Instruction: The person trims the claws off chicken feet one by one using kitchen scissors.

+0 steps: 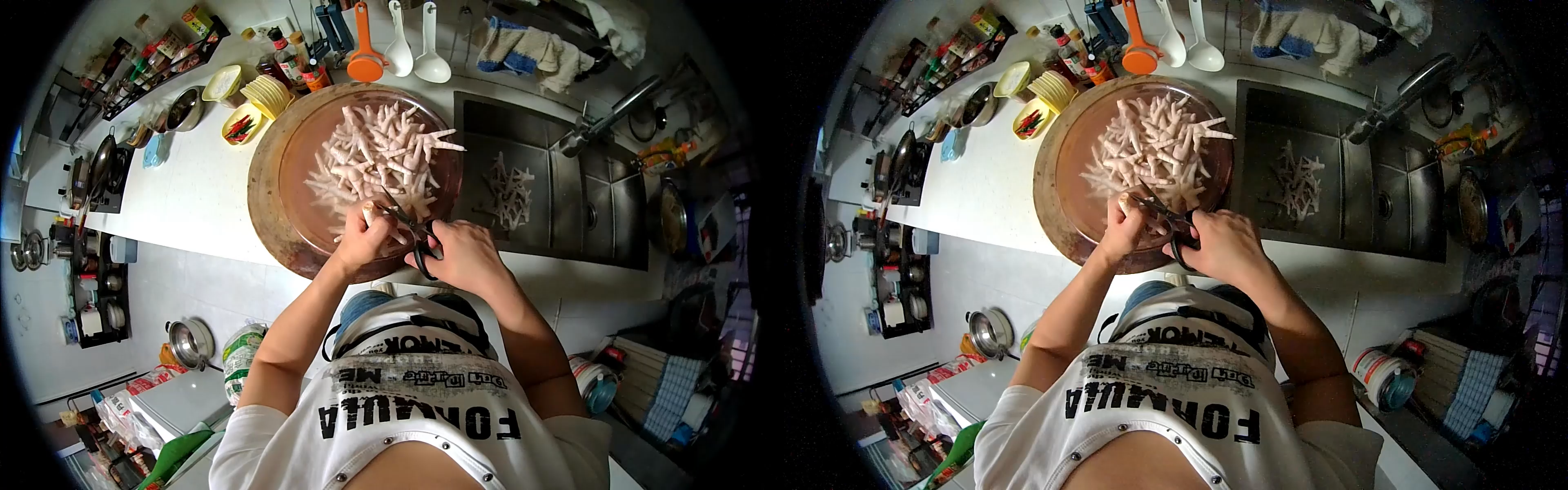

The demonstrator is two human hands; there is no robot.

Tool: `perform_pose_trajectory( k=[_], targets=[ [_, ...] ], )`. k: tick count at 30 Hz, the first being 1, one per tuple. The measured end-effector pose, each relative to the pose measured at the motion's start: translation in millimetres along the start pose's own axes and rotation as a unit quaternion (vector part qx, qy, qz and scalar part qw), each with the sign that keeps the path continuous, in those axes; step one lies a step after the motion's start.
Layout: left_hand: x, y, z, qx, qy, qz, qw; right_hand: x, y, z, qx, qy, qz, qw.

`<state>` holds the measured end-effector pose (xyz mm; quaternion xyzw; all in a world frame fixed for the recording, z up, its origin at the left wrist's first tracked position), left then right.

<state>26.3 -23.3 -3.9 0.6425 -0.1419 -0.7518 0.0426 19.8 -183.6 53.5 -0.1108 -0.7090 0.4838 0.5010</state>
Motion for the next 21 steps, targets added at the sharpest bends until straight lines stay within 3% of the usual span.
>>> perform_pose_trajectory(
  k=[3,5,11,15,21],
  targets=[
    [-8,2,-1,-0.009,-0.027,-0.065,0.997,-3,1,3,-0.031,0.002,0.046,0.998],
    [-23,11,0,0.038,-0.027,-0.142,0.989,-5,-1,4,-0.023,0.005,0.048,0.999],
    [-3,2,-7,0.118,-0.079,-0.193,0.971,-7,-10,4,0.005,0.001,0.051,0.999],
    [-11,7,-4,0.108,-0.074,-0.154,0.979,-7,-11,6,0.002,-0.026,0.037,0.999],
    [3,-3,0,0.075,-0.164,-0.084,0.98,-6,-12,6,0.005,-0.061,0.025,0.998]
  ],
)
Point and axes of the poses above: each hand's wrist, its own z-axis away from the middle knuckle, its own y-axis out of the palm, x = y × z, the point moved 5 cm from there along -z, towards the middle knuckle, and after that the axes turned 8 degrees about -y, right-handed, at the moved point
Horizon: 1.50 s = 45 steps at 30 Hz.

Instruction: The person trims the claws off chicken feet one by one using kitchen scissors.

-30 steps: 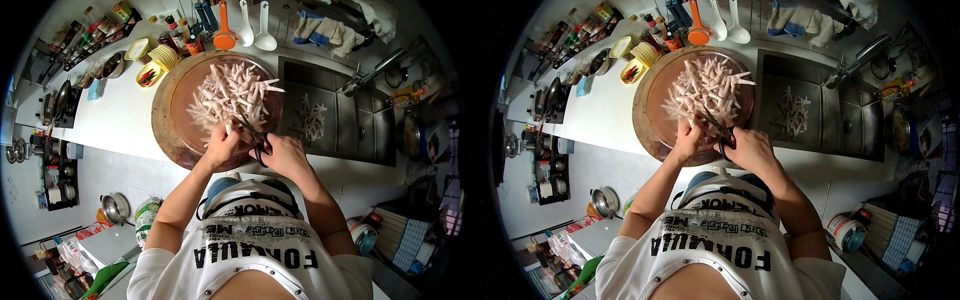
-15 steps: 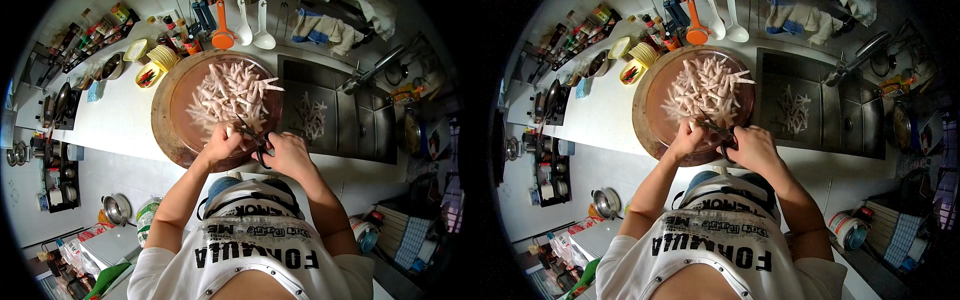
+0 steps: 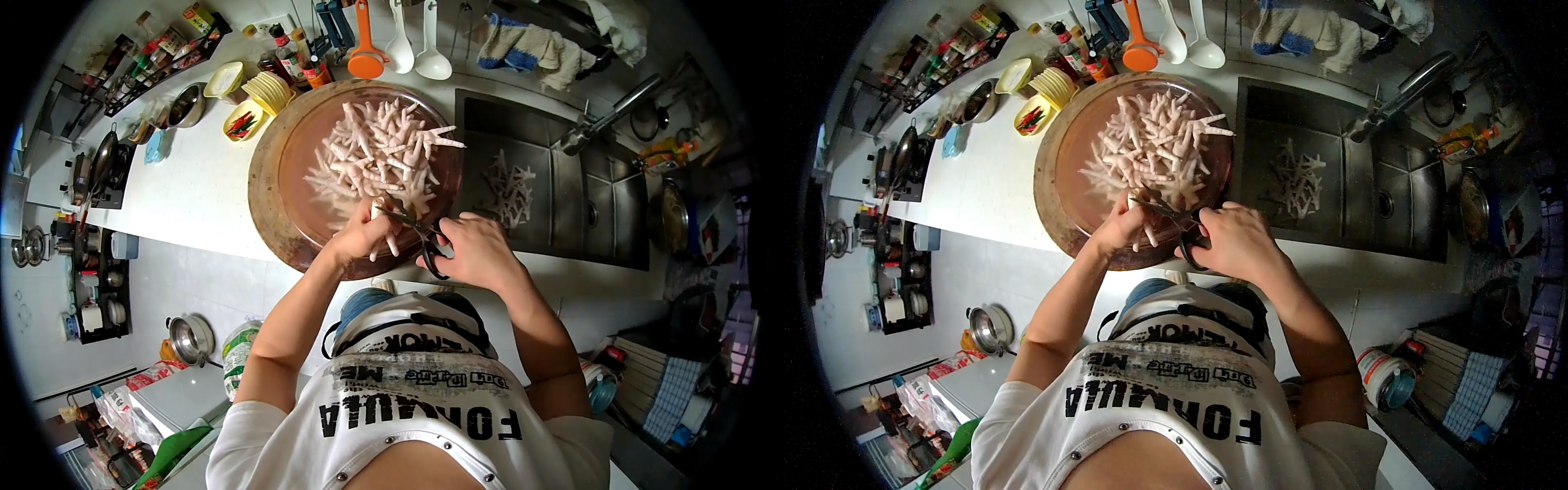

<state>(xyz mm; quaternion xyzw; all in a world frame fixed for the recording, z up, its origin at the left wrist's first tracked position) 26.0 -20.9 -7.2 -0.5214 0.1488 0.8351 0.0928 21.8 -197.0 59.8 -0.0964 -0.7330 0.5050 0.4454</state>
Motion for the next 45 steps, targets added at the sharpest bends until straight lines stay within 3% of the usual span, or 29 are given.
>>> perform_pose_trajectory(
  k=[6,14,17,19,20,21,22,23,24,26,28,30,32,33,34,35,36,37,38,40,43,45],
  targets=[
    [7,-1,-3,-0.03,0.036,0.056,0.997,-5,14,2,0.004,0.014,-0.004,1.0],
    [3,4,-9,-0.026,-0.02,0.066,0.997,-16,27,4,0.023,0.051,0.003,0.998],
    [19,-1,-22,-0.013,-0.037,0.04,0.998,-21,30,3,0.006,0.091,-0.087,0.992],
    [4,2,-23,-0.011,-0.024,0.028,0.999,-33,33,5,0.028,0.193,-0.165,0.967],
    [-2,6,-23,0.005,-0.044,-0.007,0.999,-44,40,8,0.027,0.192,-0.164,0.967],
    [-8,12,-23,0.019,-0.063,-0.043,0.997,-63,48,14,-0.046,0.191,-0.296,0.935],
    [-18,27,-30,0.019,0.026,-0.016,0.999,-70,46,17,-0.115,0.185,-0.421,0.88],
    [-15,38,-35,0.034,-0.042,-0.048,0.997,-75,43,23,-0.17,0.189,-0.502,0.827],
    [-33,57,-31,0.049,-0.111,-0.077,0.99,-91,43,31,-0.192,0.176,-0.495,0.829],
    [-41,85,-51,0.12,-0.096,-0.078,0.985,-92,14,42,-0.234,0.217,-0.49,0.812],
    [-43,102,-65,0.079,-0.014,-0.066,0.995,-100,-1,55,-0.271,0.234,-0.516,0.778],
    [-40,102,-64,0.068,-0.006,-0.09,0.994,-110,-12,70,-0.306,0.249,-0.492,0.776],
    [-50,92,-48,-0.025,0.19,-0.268,0.944,-114,-21,84,-0.33,0.281,-0.494,0.753],
    [-48,84,-38,-0.028,0.207,-0.243,0.947,-118,-22,91,-0.339,0.276,-0.492,0.753],
    [-46,72,-26,-0.008,0.101,-0.238,0.966,-120,-21,96,-0.348,0.271,-0.491,0.751],
    [-37,54,-21,-0.032,0.142,-0.378,0.914,-121,-22,100,-0.356,0.283,-0.487,0.746],
    [-36,37,-9,-0.038,0.16,-0.428,0.889,-125,-19,105,-0.364,0.285,-0.483,0.743],
    [-32,15,-3,-0.024,0.096,-0.422,0.901,-126,-17,108,-0.363,0.281,-0.482,0.746],
    [-34,-6,9,-0.084,0.111,-0.422,0.896,-126,-16,111,-0.363,0.278,-0.48,0.748],
    [-33,-39,17,-0.116,0.05,-0.565,0.815,-129,-11,114,-0.349,0.277,-0.487,0.751],
    [-14,-47,10,-0.043,0.136,-0.602,0.785,-120,-6,103,-0.321,0.277,-0.487,0.764],
    [6,-43,-7,-0.003,0.046,-0.644,0.763,-115,-4,92,-0.287,0.266,-0.477,0.787]
  ],
)
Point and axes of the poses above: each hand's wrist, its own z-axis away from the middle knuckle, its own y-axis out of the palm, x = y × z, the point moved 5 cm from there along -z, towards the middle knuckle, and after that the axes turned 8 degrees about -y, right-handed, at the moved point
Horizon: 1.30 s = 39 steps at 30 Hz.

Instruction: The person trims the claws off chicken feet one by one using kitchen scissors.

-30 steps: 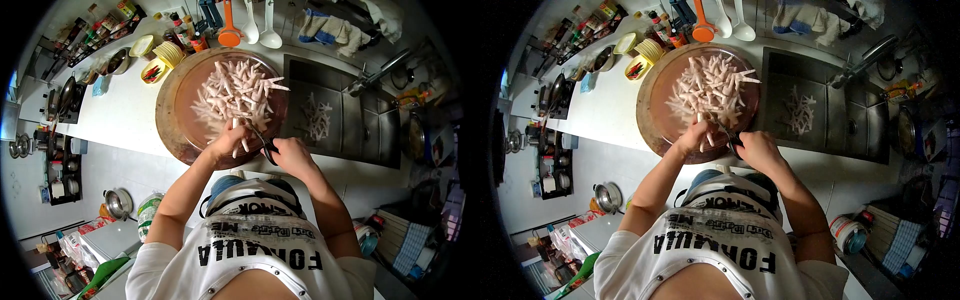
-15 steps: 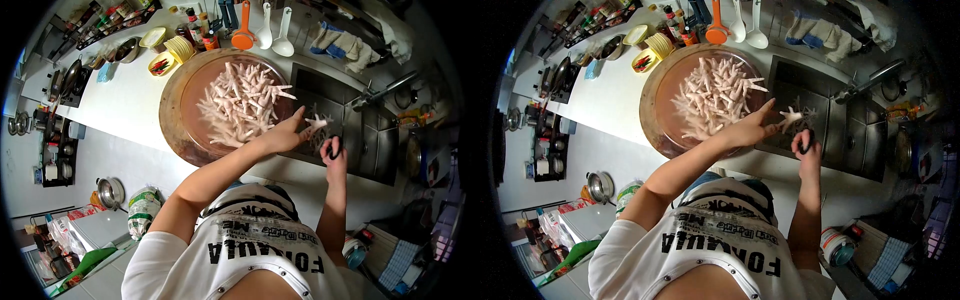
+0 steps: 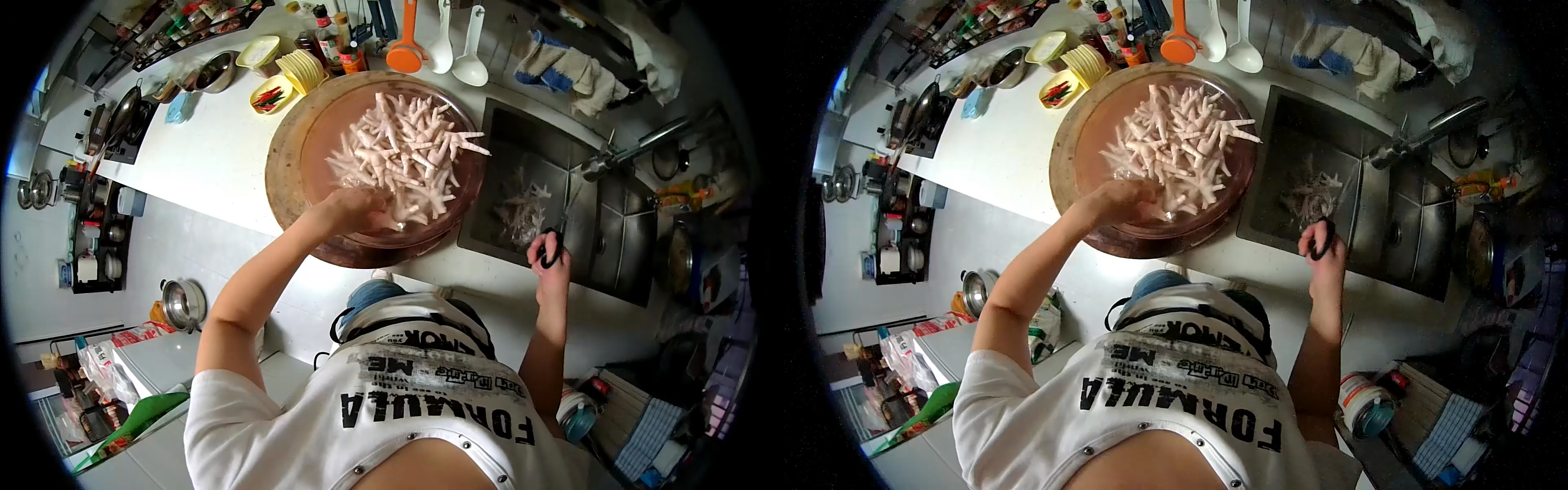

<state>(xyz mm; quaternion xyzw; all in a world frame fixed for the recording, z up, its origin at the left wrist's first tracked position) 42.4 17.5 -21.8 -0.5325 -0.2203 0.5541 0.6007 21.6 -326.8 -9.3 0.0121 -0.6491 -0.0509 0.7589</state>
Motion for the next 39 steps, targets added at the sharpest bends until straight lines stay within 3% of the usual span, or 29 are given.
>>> perform_pose_trajectory(
  k=[4,7,8,9,10,11,13,14,17,18,21,22,25,26,29,30,33,37,39],
  targets=[
    [-6,-15,3,0.012,-0.021,-0.044,0.999,13,34,0,0.07,-0.053,0.048,0.995],
    [4,-29,12,-0.029,0.013,0.042,0.999,1,57,-2,0.137,-0.055,0.015,0.989],
    [11,-31,15,0.026,-0.034,0.276,0.96,-8,64,-5,0.169,-0.068,0.002,0.983],
    [15,-28,17,0.08,-0.078,0.494,0.862,-8,77,-3,0.197,-0.057,-0.013,0.979],
    [15,-31,16,0.051,-0.051,0.561,0.825,-8,90,-1,0.201,-0.058,0.035,0.977],
    [13,-29,15,0.049,-0.049,0.561,0.825,-4,104,2,0.204,-0.059,0.085,0.974],
    [-2,-39,15,-0.031,-0.05,0.702,0.71,25,132,8,0.228,-0.122,0.266,0.929],
    [-7,-38,13,-0.047,-0.044,0.73,0.681,11,139,4,0.236,-0.138,0.251,0.929],
    [-4,-20,-1,-0.077,-0.069,0.725,0.681,20,157,1,0.228,-0.127,0.308,0.915],
    [-9,-19,-1,-0.129,-0.059,0.752,0.644,22,161,0,0.223,-0.123,0.287,0.924],
    [-7,-13,-5,-0.143,-0.056,0.744,0.65,18,166,-4,0.227,-0.109,0.353,0.901],
    [-10,-11,-7,-0.209,-0.067,0.75,0.624,17,168,-4,0.226,-0.122,0.362,0.896],
    [-15,-8,-2,-0.22,-0.05,0.765,0.604,23,176,1,0.263,-0.155,0.4,0.864],
    [-10,-1,-5,-0.18,-0.037,0.753,0.632,22,176,0,0.258,-0.175,0.4,0.862],
    [-9,-6,-1,-0.137,-0.01,0.77,0.624,35,175,1,0.232,-0.209,0.449,0.837],
    [-19,-18,7,-0.093,-0.024,0.742,0.663,36,174,1,0.231,-0.208,0.449,0.838],
    [-19,-17,6,-0.094,-0.065,0.713,0.692,41,171,2,0.218,-0.264,0.5,0.796],
    [-20,-16,1,-0.09,-0.037,0.706,0.702,41,171,2,0.221,-0.304,0.509,0.774],
    [-17,-9,-5,-0.113,-0.003,0.737,0.666,37,170,1,0.226,-0.297,0.509,0.775]
  ],
)
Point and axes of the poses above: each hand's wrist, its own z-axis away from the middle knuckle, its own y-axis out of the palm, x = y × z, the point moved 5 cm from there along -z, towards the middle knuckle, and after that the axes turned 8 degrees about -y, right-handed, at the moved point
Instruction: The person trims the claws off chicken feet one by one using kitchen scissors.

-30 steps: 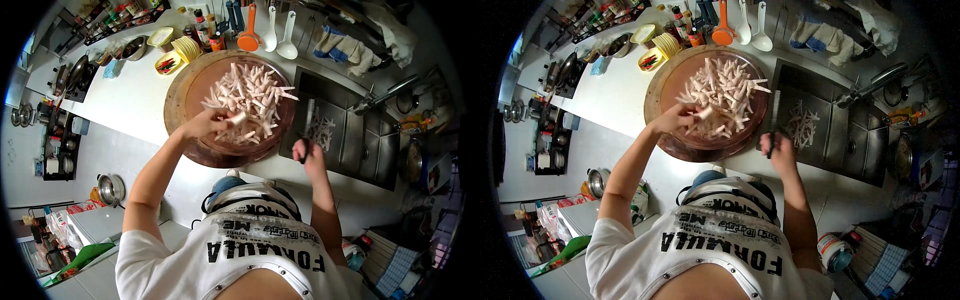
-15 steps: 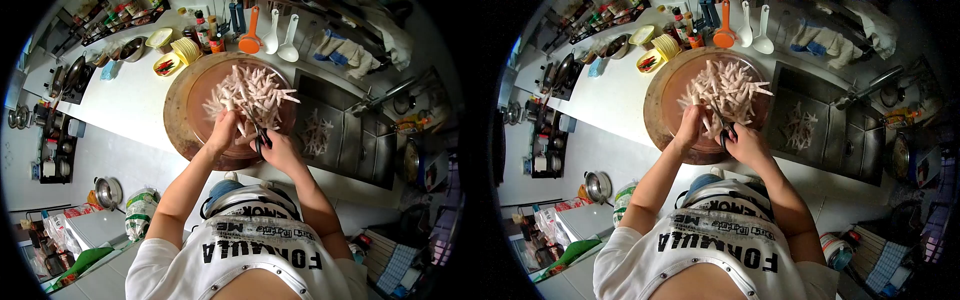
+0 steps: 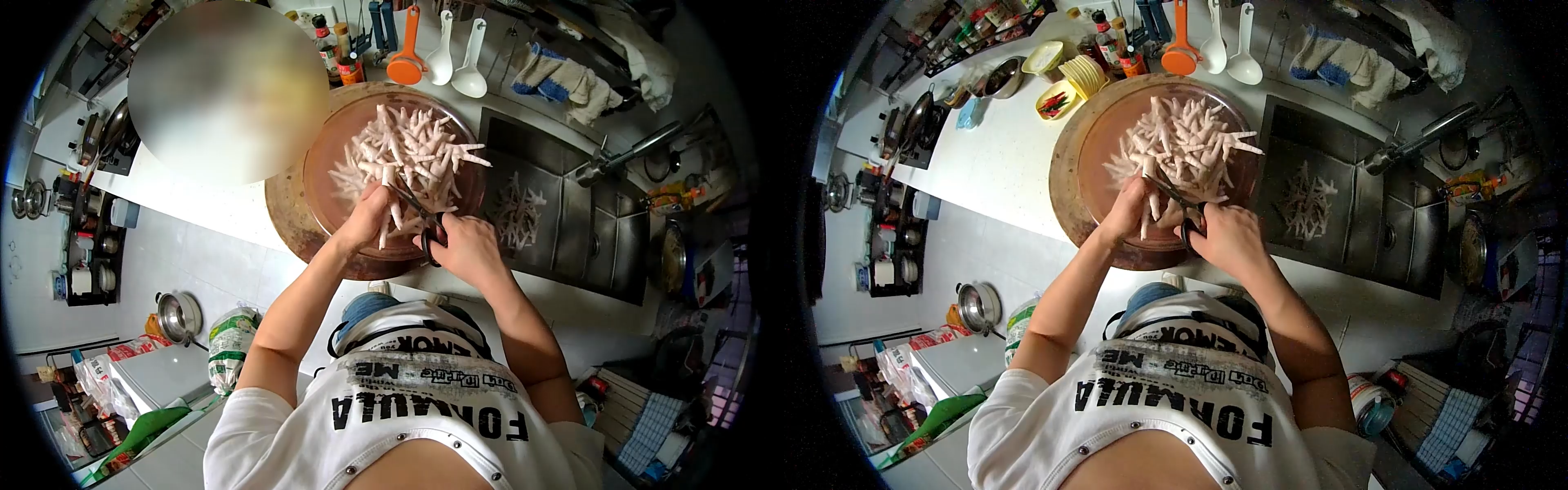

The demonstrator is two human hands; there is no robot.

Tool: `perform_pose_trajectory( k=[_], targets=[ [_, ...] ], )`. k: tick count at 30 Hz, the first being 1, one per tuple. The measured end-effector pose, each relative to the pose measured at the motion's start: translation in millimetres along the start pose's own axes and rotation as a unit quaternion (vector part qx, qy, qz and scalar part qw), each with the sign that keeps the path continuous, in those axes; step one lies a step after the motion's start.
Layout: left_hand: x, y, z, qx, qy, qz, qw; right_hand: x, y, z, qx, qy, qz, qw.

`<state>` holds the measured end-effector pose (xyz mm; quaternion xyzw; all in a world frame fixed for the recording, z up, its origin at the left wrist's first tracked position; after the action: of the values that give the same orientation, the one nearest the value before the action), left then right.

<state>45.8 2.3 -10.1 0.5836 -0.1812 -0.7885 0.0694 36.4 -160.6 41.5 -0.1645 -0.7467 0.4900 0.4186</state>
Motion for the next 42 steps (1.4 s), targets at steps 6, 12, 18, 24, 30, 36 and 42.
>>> perform_pose_trajectory(
  k=[6,12,18,24,30,36,42],
  targets=[
    [22,-10,-10,-0.064,-0.074,0.056,0.994,-8,17,6,0.059,0.057,-0.026,0.996],
    [18,5,-10,-0.098,-0.111,0.057,0.987,-7,16,4,0.11,0.111,-0.052,0.986],
    [22,2,-17,-0.19,-0.113,0.087,0.971,-19,34,13,0.13,0.189,-0.205,0.952],
    [11,4,-4,-0.089,-0.106,0.123,0.983,-30,11,19,0.032,0.226,-0.27,0.935],
    [7,12,1,-0.075,-0.127,0.164,0.975,-16,-10,15,0.019,0.075,-0.081,0.994],
    [9,15,5,-0.081,-0.141,0.156,0.974,-9,-14,9,0.0,0.022,0.013,1.0],
    [9,17,4,-0.07,-0.205,0.226,0.95,-13,-19,9,-0.012,0.042,0.03,0.999]
  ],
)
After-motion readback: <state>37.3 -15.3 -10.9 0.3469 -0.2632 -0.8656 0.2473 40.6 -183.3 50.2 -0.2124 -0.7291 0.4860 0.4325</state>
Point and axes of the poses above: each hand's wrist, its own z-axis away from the middle knuckle, its own y-axis out of the palm, x = y × z, the point moved 5 cm from there along -z, towards the middle knuckle, and after that the axes turned 8 degrees about -y, right-handed, at the moved point
